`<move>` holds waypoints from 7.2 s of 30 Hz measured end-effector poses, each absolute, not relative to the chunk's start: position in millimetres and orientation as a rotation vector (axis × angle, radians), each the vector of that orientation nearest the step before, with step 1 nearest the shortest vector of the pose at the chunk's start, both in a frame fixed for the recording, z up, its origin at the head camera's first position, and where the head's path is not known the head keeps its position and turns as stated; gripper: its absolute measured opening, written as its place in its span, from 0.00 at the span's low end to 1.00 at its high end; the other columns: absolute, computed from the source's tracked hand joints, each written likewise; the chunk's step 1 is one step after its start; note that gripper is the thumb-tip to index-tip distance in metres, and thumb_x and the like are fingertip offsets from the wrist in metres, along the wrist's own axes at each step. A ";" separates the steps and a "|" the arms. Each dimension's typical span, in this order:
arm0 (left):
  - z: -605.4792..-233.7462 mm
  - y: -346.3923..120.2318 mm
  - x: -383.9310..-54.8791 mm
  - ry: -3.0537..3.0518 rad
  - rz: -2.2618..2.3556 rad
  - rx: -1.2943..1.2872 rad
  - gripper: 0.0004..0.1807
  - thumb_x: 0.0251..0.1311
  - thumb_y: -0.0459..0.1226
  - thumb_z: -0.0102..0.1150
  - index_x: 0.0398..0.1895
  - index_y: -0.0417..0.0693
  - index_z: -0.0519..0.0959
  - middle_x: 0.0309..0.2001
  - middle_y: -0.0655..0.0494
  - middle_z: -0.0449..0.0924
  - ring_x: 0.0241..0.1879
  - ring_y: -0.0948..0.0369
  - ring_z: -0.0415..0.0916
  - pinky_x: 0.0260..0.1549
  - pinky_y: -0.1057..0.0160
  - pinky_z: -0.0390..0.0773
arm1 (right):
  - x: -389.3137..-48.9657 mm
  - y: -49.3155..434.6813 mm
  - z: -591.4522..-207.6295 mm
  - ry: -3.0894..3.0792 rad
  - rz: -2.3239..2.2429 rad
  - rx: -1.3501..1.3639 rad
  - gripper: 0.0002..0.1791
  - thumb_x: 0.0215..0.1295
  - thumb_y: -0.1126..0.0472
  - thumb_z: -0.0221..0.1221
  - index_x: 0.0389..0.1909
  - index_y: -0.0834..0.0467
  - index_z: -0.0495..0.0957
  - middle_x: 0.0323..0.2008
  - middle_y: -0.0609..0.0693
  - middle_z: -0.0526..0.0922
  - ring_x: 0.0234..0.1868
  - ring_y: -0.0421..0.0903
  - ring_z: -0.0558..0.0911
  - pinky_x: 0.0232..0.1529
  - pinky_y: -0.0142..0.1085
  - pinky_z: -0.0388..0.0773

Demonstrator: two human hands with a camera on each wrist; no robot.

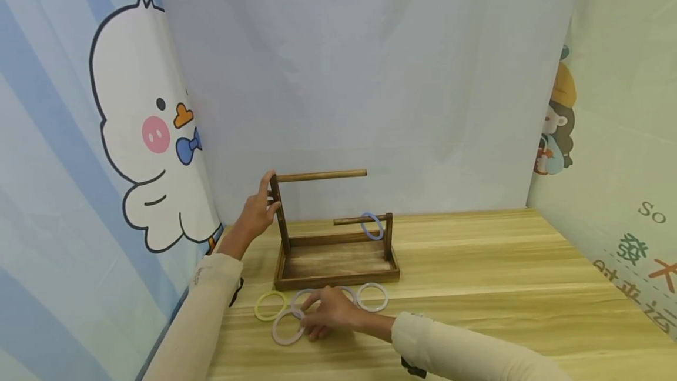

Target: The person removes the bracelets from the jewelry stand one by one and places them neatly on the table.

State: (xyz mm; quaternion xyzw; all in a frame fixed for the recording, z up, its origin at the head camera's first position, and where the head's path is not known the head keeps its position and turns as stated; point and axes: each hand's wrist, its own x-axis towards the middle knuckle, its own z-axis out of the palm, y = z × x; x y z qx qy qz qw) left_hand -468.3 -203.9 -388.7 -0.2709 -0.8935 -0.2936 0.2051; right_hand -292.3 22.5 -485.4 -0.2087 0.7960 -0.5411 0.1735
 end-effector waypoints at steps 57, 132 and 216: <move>-388.4 -205.2 -468.4 -2.490 -0.800 -0.764 0.44 0.73 0.26 0.58 0.82 0.49 0.43 0.54 0.25 0.80 0.47 0.33 0.84 0.45 0.38 0.84 | -289.1 23.4 -489.5 2.292 -1.511 -0.549 0.16 0.59 0.71 0.73 0.48 0.71 0.83 0.24 0.58 0.89 0.25 0.57 0.90 0.24 0.35 0.86; -390.0 -204.8 -467.3 -2.465 -0.806 -0.784 0.44 0.72 0.24 0.58 0.81 0.49 0.43 0.53 0.23 0.80 0.48 0.33 0.83 0.43 0.38 0.85 | -321.8 127.2 -464.2 2.542 -1.646 -0.632 0.18 0.67 0.68 0.68 0.51 0.78 0.81 0.38 0.67 0.89 0.35 0.66 0.89 0.36 0.53 0.88; -388.6 -204.0 -465.4 -2.473 -0.802 -0.758 0.45 0.72 0.26 0.59 0.82 0.50 0.44 0.54 0.24 0.80 0.49 0.33 0.83 0.47 0.38 0.84 | -357.6 136.1 -448.3 2.799 -1.875 -0.340 0.10 0.72 0.73 0.61 0.49 0.75 0.82 0.36 0.65 0.89 0.35 0.65 0.89 0.38 0.53 0.88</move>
